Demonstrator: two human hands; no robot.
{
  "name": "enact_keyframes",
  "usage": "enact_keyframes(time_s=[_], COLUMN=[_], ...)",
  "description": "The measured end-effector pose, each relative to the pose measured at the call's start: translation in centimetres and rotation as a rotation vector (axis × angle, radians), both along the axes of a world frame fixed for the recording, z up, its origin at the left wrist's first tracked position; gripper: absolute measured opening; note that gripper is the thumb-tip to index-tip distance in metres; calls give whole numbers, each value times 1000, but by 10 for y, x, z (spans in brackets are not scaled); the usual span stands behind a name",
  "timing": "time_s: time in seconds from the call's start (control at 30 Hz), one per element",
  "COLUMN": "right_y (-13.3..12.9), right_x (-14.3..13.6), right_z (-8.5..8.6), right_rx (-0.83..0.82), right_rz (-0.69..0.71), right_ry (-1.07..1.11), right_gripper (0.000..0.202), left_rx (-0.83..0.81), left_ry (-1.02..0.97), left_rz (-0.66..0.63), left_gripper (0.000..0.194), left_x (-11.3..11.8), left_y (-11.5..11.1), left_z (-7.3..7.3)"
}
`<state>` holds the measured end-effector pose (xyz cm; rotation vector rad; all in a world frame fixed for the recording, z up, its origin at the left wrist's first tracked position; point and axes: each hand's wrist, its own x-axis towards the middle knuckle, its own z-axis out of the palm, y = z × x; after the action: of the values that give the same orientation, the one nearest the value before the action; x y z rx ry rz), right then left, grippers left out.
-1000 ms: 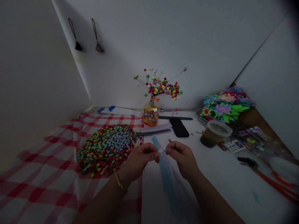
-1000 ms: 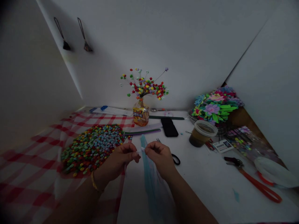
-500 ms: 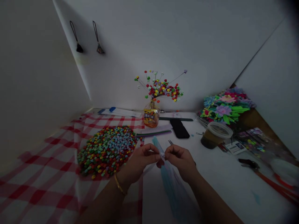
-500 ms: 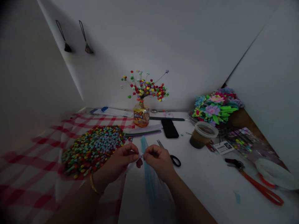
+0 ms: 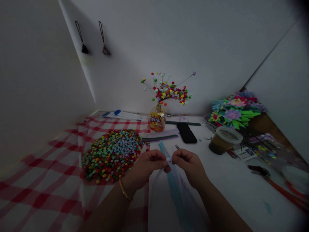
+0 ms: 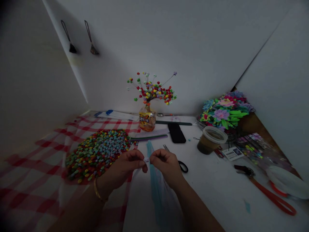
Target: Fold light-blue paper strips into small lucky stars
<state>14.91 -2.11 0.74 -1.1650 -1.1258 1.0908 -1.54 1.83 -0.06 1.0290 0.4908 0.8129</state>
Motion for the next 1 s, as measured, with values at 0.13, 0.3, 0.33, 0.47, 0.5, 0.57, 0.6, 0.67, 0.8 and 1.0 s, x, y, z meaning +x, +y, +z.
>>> enact_keyframes(time_s=[0.13, 0.3, 0.33, 0.47, 0.5, 0.57, 0.6, 0.67, 0.8, 1.0], right_y=[0, -1, -1, -4, -4, -5, -5, -4, -5, -7], right_x=[-2, -9, -11, -16, -16, -15, -14, -12, -9, -9], right_z=[1, -10, -12, -13, -12, -10, -9, -7, -5, -1], right_rx=[23, 57, 98, 195, 197, 186, 190, 190, 170, 164], right_rz=[-6, 147, 127, 58, 57, 65, 64, 89, 99, 121], right_ry=[17, -168, -224, -366, -385, -409, -409, -406, -402, -441], right_gripper=[16, 15, 13, 17, 17, 18, 18, 19, 18, 14], left_rx=[-107, -180, -186, -186, -186, -177, -169, -139, -80, -82], left_ry=[-76, -141, -141, -117, -105, -74, -54, -15, 36, 28], left_rz=[147, 233, 233, 207, 201, 196, 197, 204, 189, 209], left_gripper=[14, 15, 14, 13, 13, 14, 14, 14, 13, 12], left_x=[3, 6, 7, 8, 8, 7, 7, 6, 5, 4], left_y=[2, 3, 2, -1, -1, -2, -1, -1, -1, -2], left_z=[-2, -5, -6, -7, -7, -7, -7, -6, -4, -1])
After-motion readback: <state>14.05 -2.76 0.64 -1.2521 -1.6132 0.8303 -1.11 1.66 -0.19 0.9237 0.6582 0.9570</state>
